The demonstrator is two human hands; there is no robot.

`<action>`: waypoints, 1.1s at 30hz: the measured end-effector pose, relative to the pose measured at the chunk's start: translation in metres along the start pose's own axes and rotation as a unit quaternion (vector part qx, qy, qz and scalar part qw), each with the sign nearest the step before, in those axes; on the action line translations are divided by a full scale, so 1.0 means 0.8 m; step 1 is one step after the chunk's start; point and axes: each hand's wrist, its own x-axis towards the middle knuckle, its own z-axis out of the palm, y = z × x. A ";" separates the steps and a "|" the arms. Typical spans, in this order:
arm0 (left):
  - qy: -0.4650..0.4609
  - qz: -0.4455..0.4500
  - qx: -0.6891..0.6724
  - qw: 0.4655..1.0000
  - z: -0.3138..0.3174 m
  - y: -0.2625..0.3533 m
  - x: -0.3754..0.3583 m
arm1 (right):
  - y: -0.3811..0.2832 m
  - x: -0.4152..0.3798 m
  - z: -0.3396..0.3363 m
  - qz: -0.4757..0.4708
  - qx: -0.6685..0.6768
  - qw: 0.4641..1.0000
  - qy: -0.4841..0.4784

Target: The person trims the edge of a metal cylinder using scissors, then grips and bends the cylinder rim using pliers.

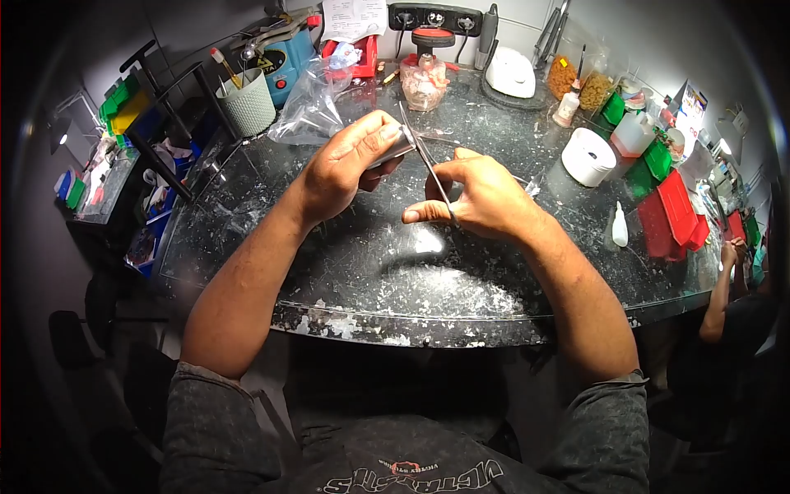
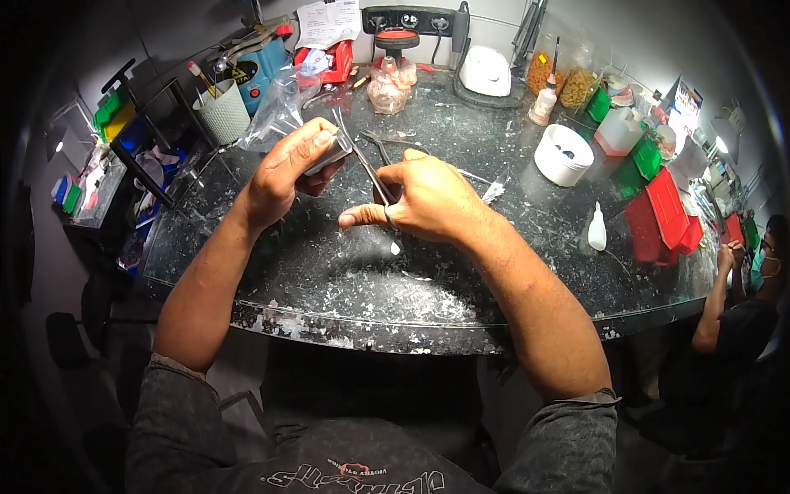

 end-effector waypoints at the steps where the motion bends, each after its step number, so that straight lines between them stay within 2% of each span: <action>1: -0.001 -0.001 -0.014 1.000 -0.001 -0.001 0.000 | 0.000 0.000 0.000 -0.004 -0.008 1.000 0.007; 12: -0.013 -0.001 -0.039 0.999 -0.009 0.001 0.001 | 0.012 0.005 0.007 -0.023 -0.006 1.000 0.019; 14: -0.017 -0.006 -0.056 0.998 -0.009 0.001 0.001 | 0.014 0.006 0.011 -0.046 -0.017 0.997 0.054; 21: 0.000 -0.027 -0.049 0.998 -0.010 -0.001 0.002 | 0.017 0.007 0.007 -0.066 -0.011 0.995 0.076; 23: -0.005 -0.035 -0.038 0.999 -0.009 -0.001 0.001 | 0.007 0.003 -0.003 0.021 0.039 0.999 0.032; 26: -0.005 -0.050 -0.040 0.998 -0.005 -0.001 0.001 | -0.001 -0.002 -0.007 0.021 0.017 0.999 0.046; 27: -0.001 -0.049 -0.045 0.998 -0.006 -0.001 0.001 | -0.003 0.000 -0.012 0.051 0.044 0.998 -0.010; 33: 0.003 -0.029 -0.050 0.998 -0.007 -0.003 0.002 | 0.009 0.002 0.001 0.029 0.021 0.999 -0.037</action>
